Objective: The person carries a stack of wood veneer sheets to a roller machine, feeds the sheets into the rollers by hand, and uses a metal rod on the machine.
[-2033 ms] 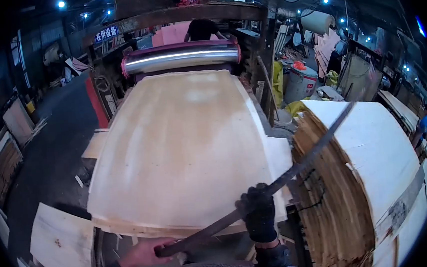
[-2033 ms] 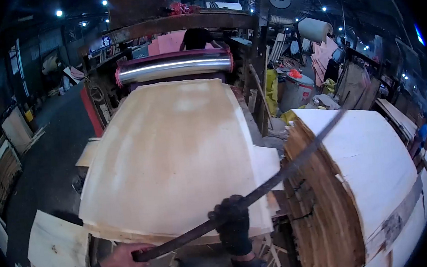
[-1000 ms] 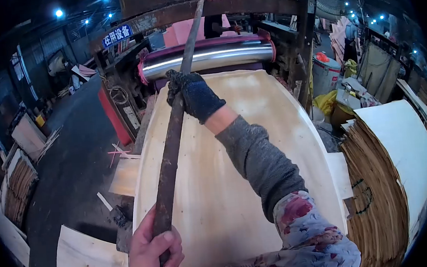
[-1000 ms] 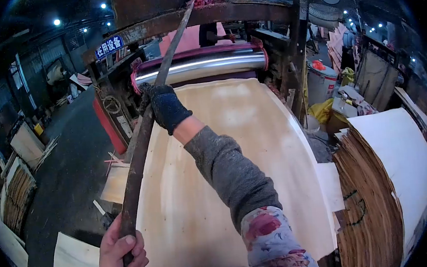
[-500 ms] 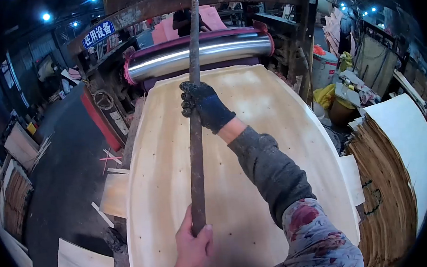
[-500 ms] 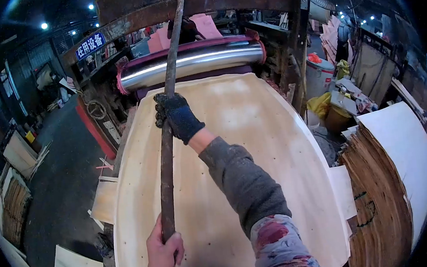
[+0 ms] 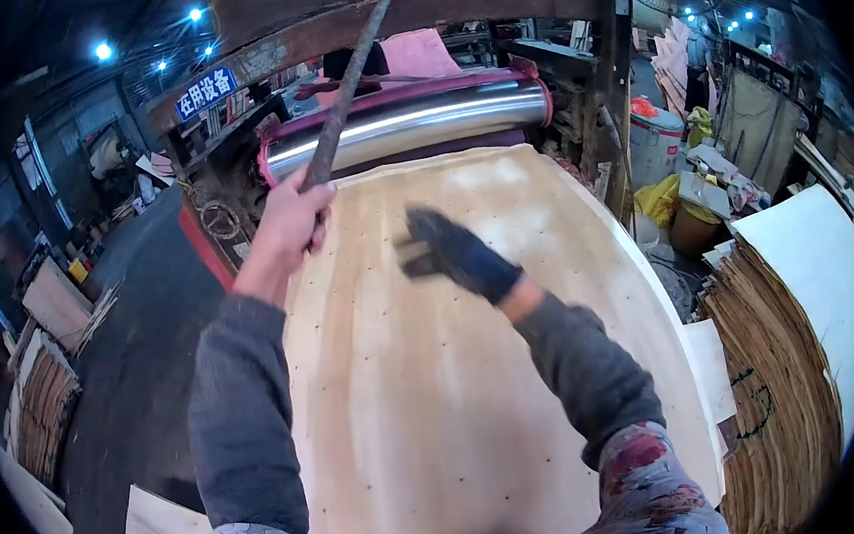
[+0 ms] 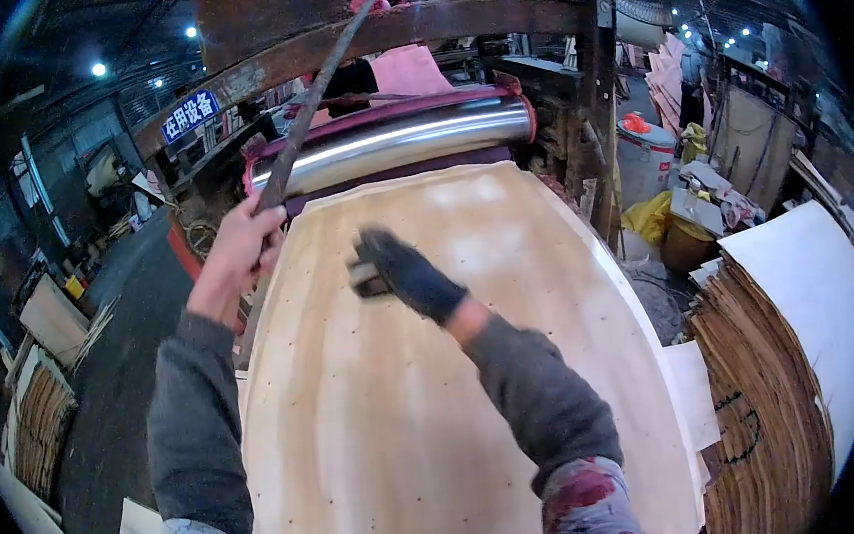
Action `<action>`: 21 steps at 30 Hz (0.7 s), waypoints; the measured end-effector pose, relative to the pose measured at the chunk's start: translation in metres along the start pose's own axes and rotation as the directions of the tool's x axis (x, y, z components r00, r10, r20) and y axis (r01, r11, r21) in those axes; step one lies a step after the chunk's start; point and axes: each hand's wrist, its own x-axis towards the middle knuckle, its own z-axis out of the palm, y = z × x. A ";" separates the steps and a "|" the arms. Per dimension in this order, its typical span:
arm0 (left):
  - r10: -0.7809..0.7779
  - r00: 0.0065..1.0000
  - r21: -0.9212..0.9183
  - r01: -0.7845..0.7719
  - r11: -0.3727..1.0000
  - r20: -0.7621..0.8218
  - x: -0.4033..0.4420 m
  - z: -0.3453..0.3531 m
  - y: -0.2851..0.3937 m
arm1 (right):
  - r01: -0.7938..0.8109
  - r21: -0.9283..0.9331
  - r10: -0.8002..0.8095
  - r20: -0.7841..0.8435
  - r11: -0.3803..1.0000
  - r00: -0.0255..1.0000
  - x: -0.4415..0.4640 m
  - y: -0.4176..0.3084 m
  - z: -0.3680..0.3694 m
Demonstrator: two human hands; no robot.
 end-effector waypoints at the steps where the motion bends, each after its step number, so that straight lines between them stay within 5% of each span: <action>1: -0.003 1.000 0.072 0.004 0.997 -0.019 0.017 0.002 0.001 | -0.080 -0.021 0.080 0.023 0.997 0.997 -0.034 0.011 -0.016; 7: 0.212 0.974 0.494 -0.148 0.857 -0.076 0.047 0.025 -0.027 | -0.294 -0.051 0.263 -0.325 0.954 0.908 -0.218 0.039 -0.073; 9: 0.569 0.819 0.847 -0.255 0.467 -0.067 0.053 0.021 -0.070 | -0.303 -0.008 0.275 -0.399 0.953 0.875 -0.262 0.041 -0.071; 10: 0.460 0.881 0.861 -0.146 0.487 -0.111 0.031 0.032 -0.063 | -0.284 -0.001 0.257 -0.420 0.959 0.870 -0.280 0.044 -0.068; 12: 0.605 0.795 0.956 -0.144 0.257 -0.043 0.024 0.028 -0.107 | -0.202 0.068 0.212 -0.439 0.977 0.873 -0.311 0.053 -0.064; 14: 0.530 0.847 0.886 -0.208 0.414 -0.049 -0.015 0.036 -0.120 | -0.147 0.090 0.172 -0.462 0.985 0.870 -0.329 0.055 -0.052; 16: 0.519 0.853 0.881 -0.200 0.430 -0.060 -0.060 0.043 -0.146 | -0.069 0.118 0.119 -0.497 0.991 0.859 -0.342 0.061 -0.045; 19: 0.302 0.944 0.739 -0.108 0.665 -0.134 -0.163 0.068 -0.153 | -0.103 0.008 0.093 -0.519 0.995 0.850 -0.350 0.061 -0.033; 21: -0.056 0.974 0.658 0.189 0.729 -0.218 -0.232 0.085 -0.153 | -0.093 -0.025 0.067 -0.516 0.995 0.854 -0.351 0.064 -0.030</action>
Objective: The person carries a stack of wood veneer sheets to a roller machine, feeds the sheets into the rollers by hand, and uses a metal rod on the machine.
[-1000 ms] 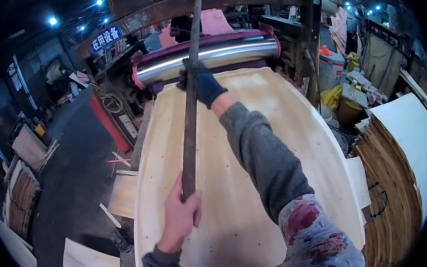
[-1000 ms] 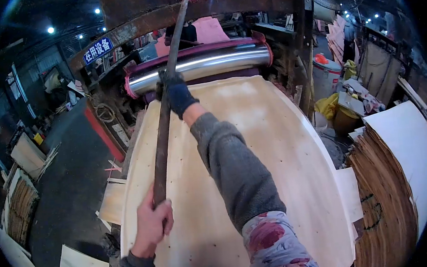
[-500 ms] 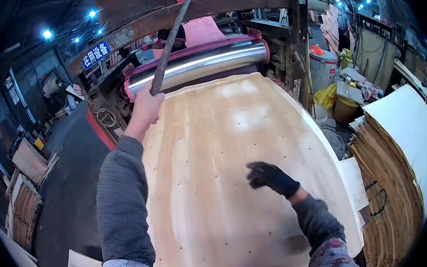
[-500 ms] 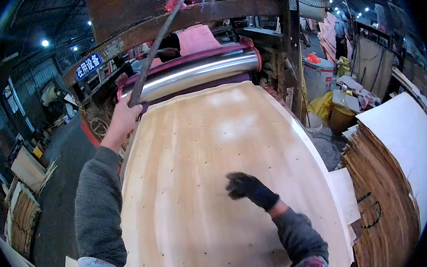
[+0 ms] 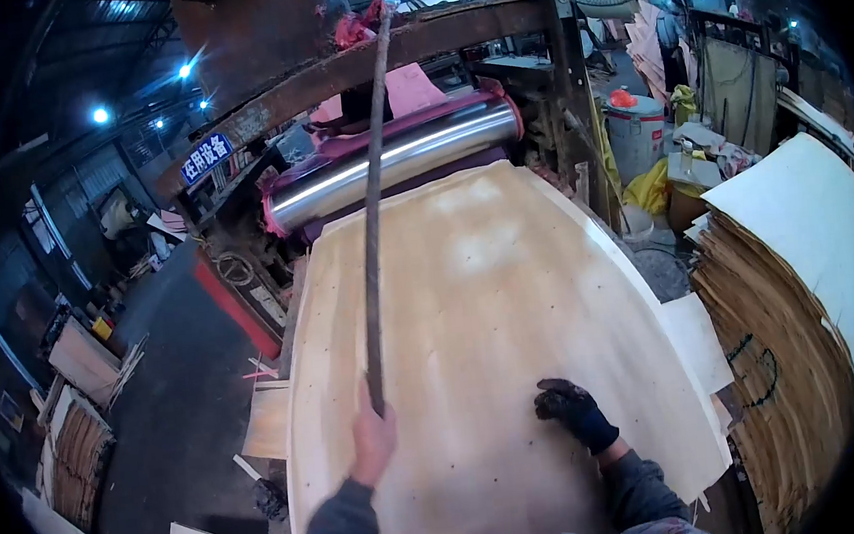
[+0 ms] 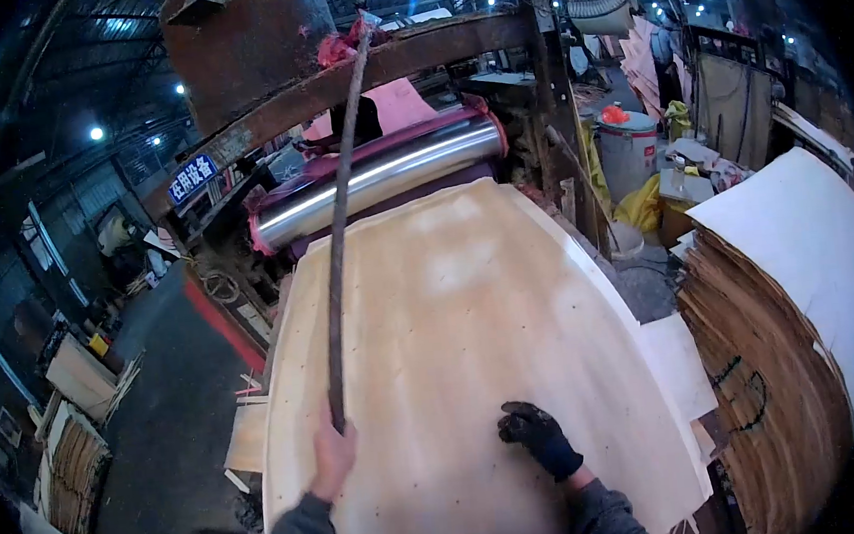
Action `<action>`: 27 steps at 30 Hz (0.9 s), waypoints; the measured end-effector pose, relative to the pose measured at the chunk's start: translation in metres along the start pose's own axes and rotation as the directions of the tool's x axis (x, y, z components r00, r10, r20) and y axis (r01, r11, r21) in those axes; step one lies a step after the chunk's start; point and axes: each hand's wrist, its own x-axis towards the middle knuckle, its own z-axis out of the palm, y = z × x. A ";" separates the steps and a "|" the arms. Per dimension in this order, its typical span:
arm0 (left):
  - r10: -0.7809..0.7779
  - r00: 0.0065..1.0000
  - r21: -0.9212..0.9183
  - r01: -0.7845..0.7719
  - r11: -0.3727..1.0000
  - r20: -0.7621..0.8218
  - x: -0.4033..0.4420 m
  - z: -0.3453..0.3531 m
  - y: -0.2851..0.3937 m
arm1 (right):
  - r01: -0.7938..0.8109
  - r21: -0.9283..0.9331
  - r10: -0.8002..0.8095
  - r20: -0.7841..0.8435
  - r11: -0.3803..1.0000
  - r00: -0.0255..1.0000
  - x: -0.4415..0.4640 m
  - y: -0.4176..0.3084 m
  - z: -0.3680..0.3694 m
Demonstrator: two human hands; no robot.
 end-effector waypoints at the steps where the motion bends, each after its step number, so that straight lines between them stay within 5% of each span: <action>1: 0.000 1.000 -0.067 0.001 0.998 0.015 -0.034 0.004 -0.002 | 0.021 -0.028 -0.021 0.000 0.999 1.000 0.001 0.005 0.001; 2: -0.040 0.998 -0.105 0.045 0.993 0.051 -0.064 0.005 0.004 | 0.049 -0.003 -0.049 -0.009 0.999 0.999 0.003 0.013 0.000; 3: 0.170 0.979 -0.210 -0.191 0.959 -0.112 -0.086 0.019 -0.006 | 0.061 0.000 -0.061 -0.025 0.998 0.998 0.005 0.017 -0.001; 4: 0.114 0.992 -0.291 -0.126 0.949 -0.059 -0.099 0.029 -0.009 | 0.072 0.000 -0.071 -0.041 0.997 0.997 0.005 0.019 0.001; 6: -0.167 0.957 -0.433 0.258 0.864 0.236 -0.126 0.006 0.045 | 0.089 -0.059 -0.094 -0.098 0.994 0.991 0.001 0.018 0.011; 7: -0.176 0.953 -0.439 0.272 0.856 0.248 -0.130 0.017 0.040 | 0.118 -0.110 -0.134 -0.153 0.987 0.979 -0.004 0.021 0.016; 9: -0.014 0.997 -0.356 0.039 0.934 0.074 -0.131 0.048 0.025 | 0.088 -0.073 -0.097 -0.121 0.993 0.988 -0.018 0.030 0.017; 13: -0.073 0.995 -0.311 0.093 0.946 0.074 -0.141 0.069 0.030 | -0.011 -0.011 0.011 -0.036 1.000 0.999 -0.064 0.029 0.027; 15: 0.299 0.920 -0.054 -0.322 0.945 -0.252 -0.135 0.100 0.010 | -0.072 0.009 0.072 -0.014 0.997 0.997 -0.089 0.030 0.023; 27: 0.162 0.980 -0.268 -0.189 0.945 -0.120 -0.144 0.106 -0.010 | -0.148 -0.125 0.134 -0.116 0.981 0.984 -0.174 0.024 0.020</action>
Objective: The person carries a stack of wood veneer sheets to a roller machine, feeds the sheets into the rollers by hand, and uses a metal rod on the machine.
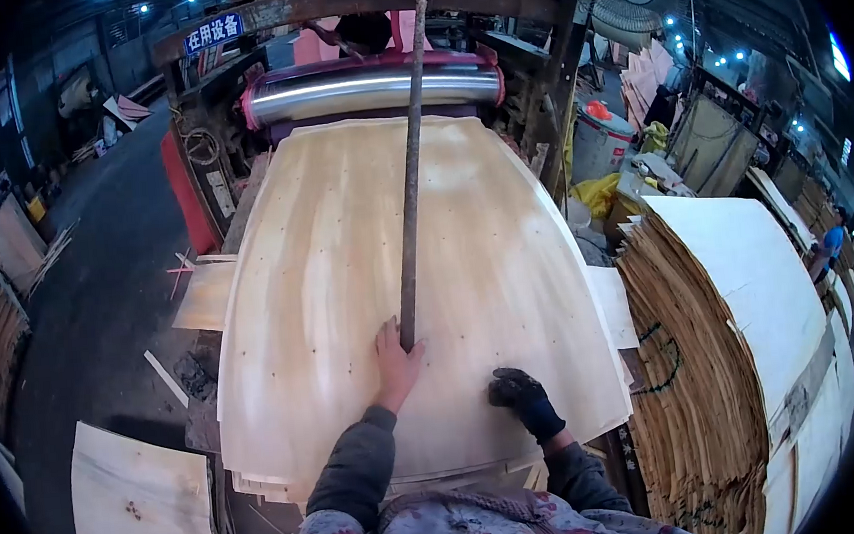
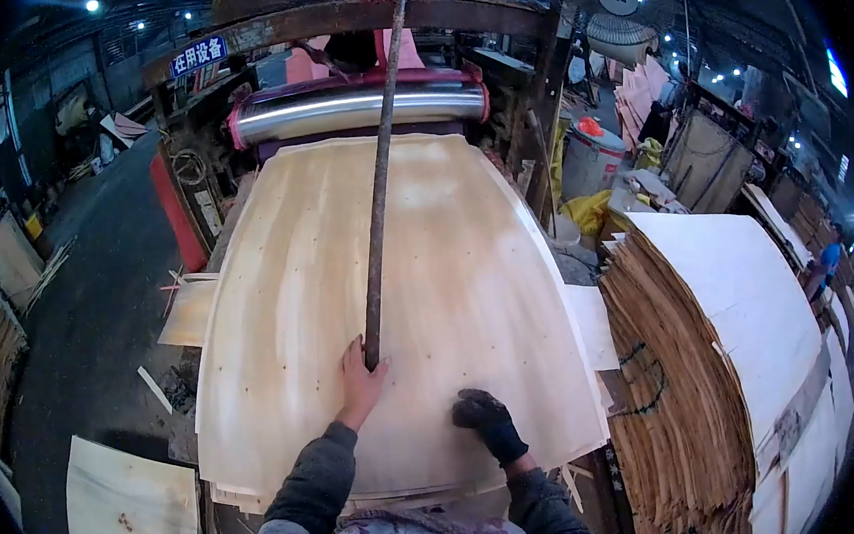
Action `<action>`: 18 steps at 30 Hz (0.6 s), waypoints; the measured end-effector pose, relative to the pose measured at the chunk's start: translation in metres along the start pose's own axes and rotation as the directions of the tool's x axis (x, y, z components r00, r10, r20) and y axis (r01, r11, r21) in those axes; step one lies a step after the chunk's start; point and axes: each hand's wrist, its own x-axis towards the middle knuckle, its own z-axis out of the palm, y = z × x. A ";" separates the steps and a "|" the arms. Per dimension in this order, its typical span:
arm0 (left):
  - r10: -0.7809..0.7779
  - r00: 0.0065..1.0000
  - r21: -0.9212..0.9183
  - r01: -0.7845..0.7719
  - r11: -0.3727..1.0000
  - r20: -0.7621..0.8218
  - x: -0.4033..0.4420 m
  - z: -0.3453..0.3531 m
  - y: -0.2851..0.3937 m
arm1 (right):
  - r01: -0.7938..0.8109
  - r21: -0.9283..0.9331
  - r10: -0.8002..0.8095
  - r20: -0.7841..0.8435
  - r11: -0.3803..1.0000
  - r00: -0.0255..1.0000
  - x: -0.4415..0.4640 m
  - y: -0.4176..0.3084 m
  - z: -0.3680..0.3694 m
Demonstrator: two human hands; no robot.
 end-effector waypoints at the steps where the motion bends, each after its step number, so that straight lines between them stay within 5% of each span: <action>1: 0.000 1.000 0.000 0.000 1.000 0.006 -0.002 -0.002 0.000 | -0.002 0.003 0.002 -0.005 1.000 1.000 -0.004 -0.001 -0.001; 7: 0.014 0.999 -0.065 -0.011 0.998 0.044 -0.003 -0.005 -0.006 | -0.016 -0.122 0.022 0.046 0.992 0.999 -0.040 -0.018 -0.015; 10: -0.086 0.996 -0.243 0.090 0.966 0.030 -0.002 0.004 -0.016 | -0.100 -0.043 0.104 0.098 0.994 0.990 -0.042 -0.030 -0.044; 16: -0.093 0.996 -0.123 0.093 0.988 0.009 -0.002 0.021 -0.019 | -0.041 -0.088 0.057 0.183 0.995 0.981 -0.025 -0.060 -0.134; 18: -0.088 0.993 -0.139 0.076 0.987 -0.081 -0.006 0.033 -0.018 | -0.156 0.218 0.062 0.382 0.964 0.922 -0.006 -0.065 -0.182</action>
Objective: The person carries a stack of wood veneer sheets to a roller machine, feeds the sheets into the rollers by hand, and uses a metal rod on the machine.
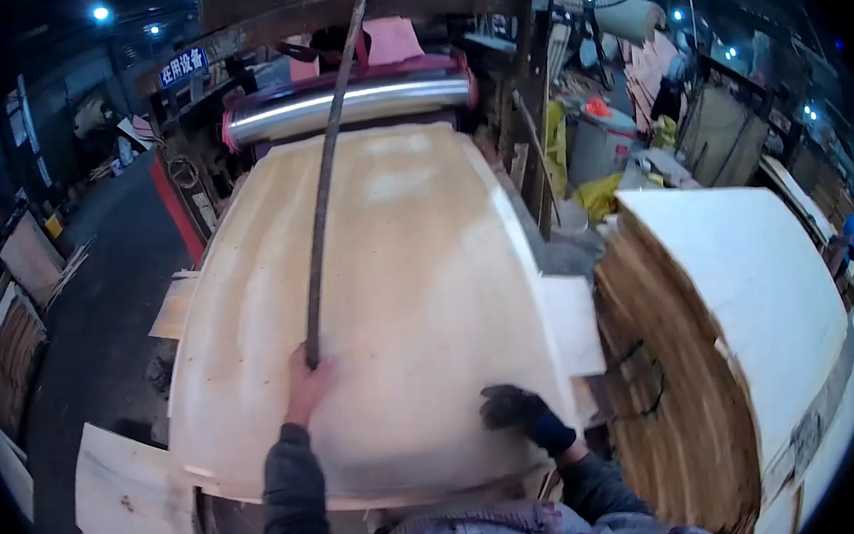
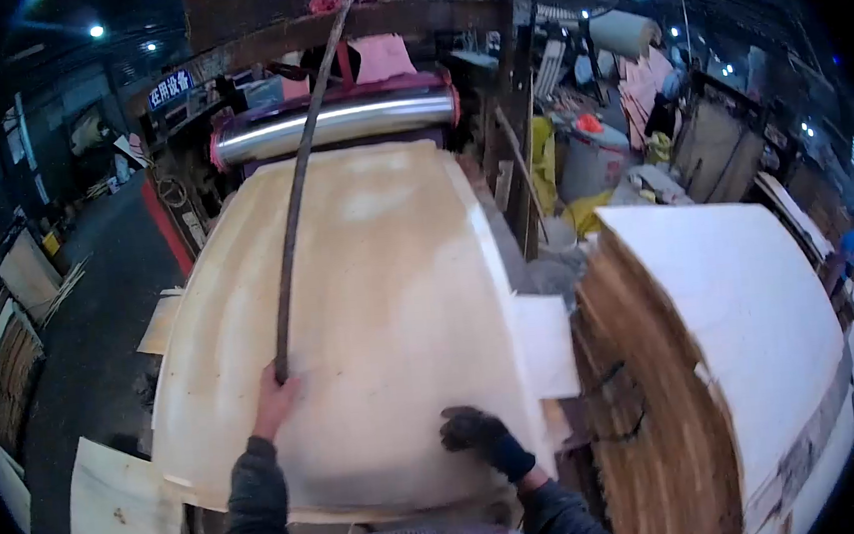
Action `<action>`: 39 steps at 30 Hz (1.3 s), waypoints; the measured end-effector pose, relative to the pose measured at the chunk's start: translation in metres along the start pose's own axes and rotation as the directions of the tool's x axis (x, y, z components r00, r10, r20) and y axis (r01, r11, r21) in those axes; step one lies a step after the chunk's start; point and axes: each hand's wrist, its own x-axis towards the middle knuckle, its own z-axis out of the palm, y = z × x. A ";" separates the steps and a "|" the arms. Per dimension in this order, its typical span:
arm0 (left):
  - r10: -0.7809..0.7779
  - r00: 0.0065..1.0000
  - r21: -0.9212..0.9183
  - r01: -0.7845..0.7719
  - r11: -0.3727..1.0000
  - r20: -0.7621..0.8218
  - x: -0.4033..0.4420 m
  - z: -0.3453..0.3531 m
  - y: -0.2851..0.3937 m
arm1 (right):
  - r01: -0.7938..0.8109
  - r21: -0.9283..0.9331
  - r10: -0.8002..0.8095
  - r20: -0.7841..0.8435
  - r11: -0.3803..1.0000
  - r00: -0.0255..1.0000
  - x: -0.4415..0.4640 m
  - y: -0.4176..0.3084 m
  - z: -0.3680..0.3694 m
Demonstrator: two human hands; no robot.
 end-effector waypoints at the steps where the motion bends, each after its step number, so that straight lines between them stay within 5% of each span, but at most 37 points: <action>1: -0.131 0.988 0.024 0.130 0.991 0.083 0.002 0.001 0.005 | -0.036 -0.081 0.033 -0.030 0.996 0.999 -0.006 -0.020 -0.010; 2: -0.158 0.987 -0.062 0.158 0.985 0.016 -0.003 0.007 0.003 | -0.018 -0.196 0.015 -0.013 0.980 1.000 -0.010 -0.031 -0.027; 3: -0.267 0.963 0.050 0.265 0.963 0.030 -0.004 0.003 0.030 | -0.001 -0.298 0.000 0.000 0.955 1.000 -0.014 -0.039 -0.040; 7: -0.375 0.927 0.074 0.376 0.924 -0.020 -0.015 0.010 0.072 | 0.026 -0.268 0.021 0.171 0.963 0.985 -0.027 -0.049 -0.089; 8: -0.246 0.965 0.067 0.252 0.965 -0.095 -0.018 0.013 0.033 | -0.014 -0.249 0.066 0.201 0.968 0.977 -0.030 -0.055 -0.091; 11: -0.324 0.928 0.008 0.331 0.944 -0.183 -0.040 0.020 0.057 | -0.106 -0.180 0.153 0.272 0.978 0.950 -0.028 -0.055 -0.111; 12: -0.224 0.943 0.289 0.292 0.912 -0.245 -0.048 0.020 0.060 | -0.132 -0.150 0.174 0.315 0.980 0.933 -0.024 -0.053 -0.116; 14: -0.229 0.934 0.340 0.317 0.886 -0.274 -0.072 0.027 0.067 | -0.163 -0.153 0.212 0.406 0.975 0.889 -0.018 -0.049 -0.125; 17: -0.299 0.913 0.310 0.380 0.872 -0.278 -0.106 0.043 0.082 | -0.251 -0.021 0.242 0.365 0.968 0.899 -0.016 -0.045 -0.130; 21: -0.209 0.888 0.256 0.332 0.908 -0.410 -0.172 0.080 0.100 | -0.160 -0.489 0.357 0.342 0.857 0.869 -0.005 -0.055 -0.133; 22: -0.212 0.891 0.263 0.334 0.905 -0.401 -0.183 0.087 0.099 | -0.159 -0.489 0.363 0.356 0.858 0.861 0.004 -0.060 -0.131; 24: -0.251 0.895 0.393 0.395 0.831 -0.370 -0.198 0.105 0.126 | -0.491 -0.201 0.528 0.403 0.848 0.747 0.020 -0.063 -0.134; 26: -0.304 0.886 0.515 0.453 0.728 -0.350 -0.219 0.123 0.157 | -0.511 -0.245 0.561 0.482 0.824 0.673 0.037 -0.051 -0.146; 29: -0.442 0.817 0.547 0.577 0.607 -0.371 -0.227 0.159 0.182 | -0.365 -0.566 0.643 0.433 0.739 0.632 0.053 -0.071 -0.132; 32: -0.424 0.789 0.549 0.614 0.568 -0.444 -0.236 0.177 0.192 | -0.443 -0.485 0.653 0.486 0.754 0.580 0.056 -0.069 -0.135; 39: -0.366 0.800 0.545 0.594 0.591 -0.475 -0.241 0.183 0.186 | -0.356 -0.644 0.683 0.372 0.678 0.629 0.053 -0.071 -0.126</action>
